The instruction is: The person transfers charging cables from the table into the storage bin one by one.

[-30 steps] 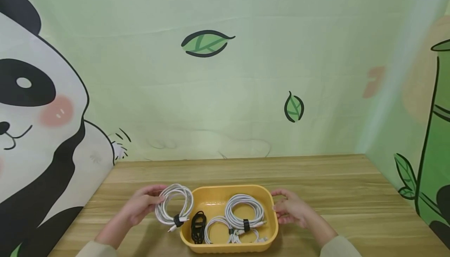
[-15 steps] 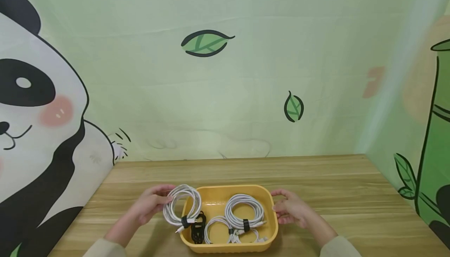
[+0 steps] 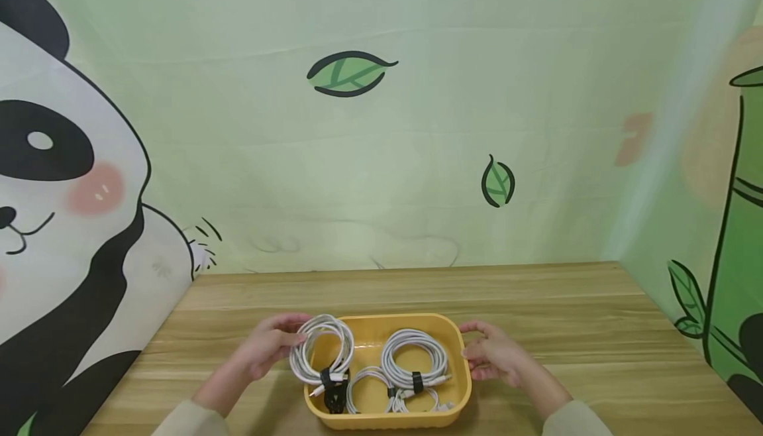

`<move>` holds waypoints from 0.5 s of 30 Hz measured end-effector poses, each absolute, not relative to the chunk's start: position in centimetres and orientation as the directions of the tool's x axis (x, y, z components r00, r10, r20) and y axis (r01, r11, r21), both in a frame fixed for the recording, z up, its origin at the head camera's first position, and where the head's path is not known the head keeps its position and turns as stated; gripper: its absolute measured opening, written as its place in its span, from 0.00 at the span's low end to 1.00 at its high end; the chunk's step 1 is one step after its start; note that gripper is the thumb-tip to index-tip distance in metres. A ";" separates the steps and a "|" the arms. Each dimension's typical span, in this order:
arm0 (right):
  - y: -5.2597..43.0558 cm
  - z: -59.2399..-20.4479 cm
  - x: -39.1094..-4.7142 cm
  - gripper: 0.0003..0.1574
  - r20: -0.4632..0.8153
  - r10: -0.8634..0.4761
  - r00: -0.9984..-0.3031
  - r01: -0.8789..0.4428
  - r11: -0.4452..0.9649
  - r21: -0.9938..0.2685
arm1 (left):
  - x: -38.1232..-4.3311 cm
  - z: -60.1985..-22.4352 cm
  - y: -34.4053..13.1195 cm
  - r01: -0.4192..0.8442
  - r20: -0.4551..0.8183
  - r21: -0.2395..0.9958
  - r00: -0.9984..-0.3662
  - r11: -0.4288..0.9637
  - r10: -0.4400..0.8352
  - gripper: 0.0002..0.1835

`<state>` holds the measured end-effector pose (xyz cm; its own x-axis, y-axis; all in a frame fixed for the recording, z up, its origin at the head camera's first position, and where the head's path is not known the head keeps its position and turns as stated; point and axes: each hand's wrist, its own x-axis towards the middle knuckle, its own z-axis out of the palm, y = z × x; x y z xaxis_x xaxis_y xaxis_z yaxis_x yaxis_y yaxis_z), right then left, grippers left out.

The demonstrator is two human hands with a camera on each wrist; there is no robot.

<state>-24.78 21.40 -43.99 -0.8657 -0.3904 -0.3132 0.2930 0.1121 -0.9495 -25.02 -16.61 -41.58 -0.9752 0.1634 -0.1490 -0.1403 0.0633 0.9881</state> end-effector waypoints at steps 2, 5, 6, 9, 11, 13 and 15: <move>21.4 -44.0 -24.8 0.38 -0.313 -0.389 -0.866 0.292 0.114 -0.950 | -25.0 -41.6 -16.4 -0.141 -0.149 0.988 -0.976 0.065 0.160 0.22; 21.4 -43.9 -24.8 0.38 -0.313 -0.388 -0.867 0.291 0.115 -0.950 | -25.1 -41.6 -16.0 -0.141 -0.150 0.988 -0.976 0.069 0.156 0.22; 21.4 -43.9 -24.8 0.38 -0.314 -0.387 -0.867 0.292 0.115 -0.949 | -25.1 -41.6 -15.9 -0.141 -0.151 0.987 -0.976 0.071 0.156 0.21; 21.4 -43.9 -24.8 0.38 -0.316 -0.386 -0.867 0.294 0.116 -0.949 | -25.1 -41.6 -15.5 -0.141 -0.152 0.987 -0.975 0.078 0.161 0.21; 21.4 -44.0 -24.8 0.38 -0.316 -0.388 -0.866 0.294 0.117 -0.949 | -25.1 -41.6 -15.2 -0.141 -0.153 0.987 -0.974 0.079 0.168 0.21; 21.4 -44.0 -24.9 0.38 -0.316 -0.390 -0.865 0.294 0.116 -0.949 | -25.2 -41.7 -14.9 -0.137 -0.149 0.988 -0.973 0.077 0.174 0.21; 21.5 -44.1 -24.9 0.38 -0.316 -0.395 -0.863 0.295 0.114 -0.949 | -25.2 -41.8 -14.7 -0.133 -0.145 0.988 -0.973 0.078 0.179 0.21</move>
